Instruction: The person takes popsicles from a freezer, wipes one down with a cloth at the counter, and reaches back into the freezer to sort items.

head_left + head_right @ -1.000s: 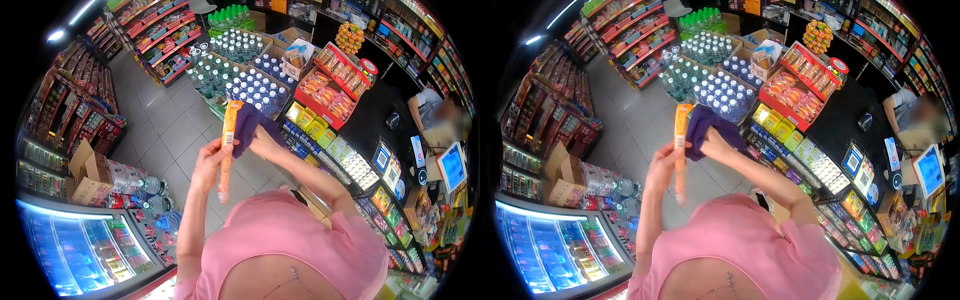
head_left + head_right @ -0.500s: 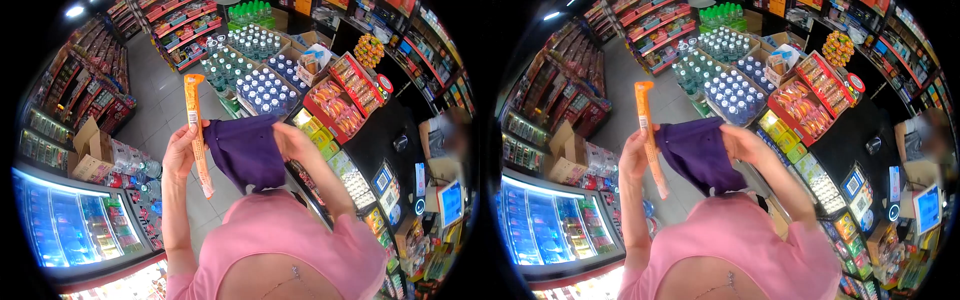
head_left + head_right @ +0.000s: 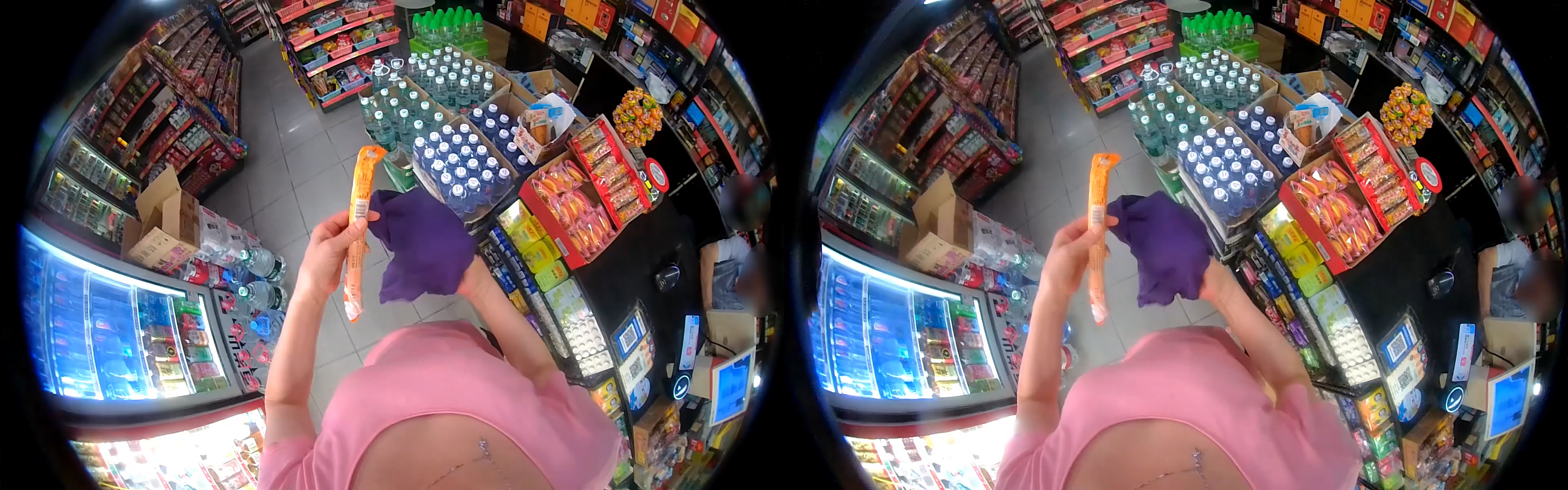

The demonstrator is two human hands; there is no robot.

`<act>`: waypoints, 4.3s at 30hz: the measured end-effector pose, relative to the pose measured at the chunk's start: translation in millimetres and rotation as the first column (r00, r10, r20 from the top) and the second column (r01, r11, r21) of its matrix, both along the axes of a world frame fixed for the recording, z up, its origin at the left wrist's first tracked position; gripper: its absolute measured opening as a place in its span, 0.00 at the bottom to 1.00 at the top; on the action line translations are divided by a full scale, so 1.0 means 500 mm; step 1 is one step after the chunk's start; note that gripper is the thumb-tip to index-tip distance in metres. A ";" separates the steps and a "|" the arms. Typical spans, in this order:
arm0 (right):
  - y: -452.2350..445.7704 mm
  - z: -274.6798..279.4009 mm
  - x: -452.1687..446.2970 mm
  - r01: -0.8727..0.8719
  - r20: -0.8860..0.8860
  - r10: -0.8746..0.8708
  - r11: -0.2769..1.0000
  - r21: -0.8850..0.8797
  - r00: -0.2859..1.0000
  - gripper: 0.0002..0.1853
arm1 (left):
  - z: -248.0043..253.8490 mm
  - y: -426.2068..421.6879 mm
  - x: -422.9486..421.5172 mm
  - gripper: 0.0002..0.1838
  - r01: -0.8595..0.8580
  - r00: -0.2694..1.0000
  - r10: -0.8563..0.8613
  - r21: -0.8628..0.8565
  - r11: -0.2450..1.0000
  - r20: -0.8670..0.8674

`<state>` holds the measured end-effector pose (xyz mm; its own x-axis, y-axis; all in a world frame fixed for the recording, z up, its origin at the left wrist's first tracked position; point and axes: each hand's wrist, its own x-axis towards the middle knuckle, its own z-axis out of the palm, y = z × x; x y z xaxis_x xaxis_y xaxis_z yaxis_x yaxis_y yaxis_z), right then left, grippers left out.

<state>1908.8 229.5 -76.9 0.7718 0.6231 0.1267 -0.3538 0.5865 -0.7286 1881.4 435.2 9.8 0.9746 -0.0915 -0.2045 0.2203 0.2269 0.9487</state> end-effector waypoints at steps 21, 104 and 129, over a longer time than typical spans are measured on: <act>0.103 0.126 0.044 0.512 0.436 -0.444 0.858 -0.046 0.783 0.07 | 0.022 0.031 -0.059 0.14 0.289 0.954 -0.299 0.248 0.925 0.001; 0.107 0.093 0.053 0.528 0.440 -0.390 0.811 -0.252 0.809 0.17 | -0.028 -0.044 -0.019 0.17 0.157 0.987 -0.143 -0.230 0.960 0.076; 0.105 0.133 0.051 0.532 0.631 -0.270 0.802 -0.271 0.727 0.02 | 0.024 -0.004 -0.019 0.16 -0.029 0.959 -0.240 0.896 0.443 0.149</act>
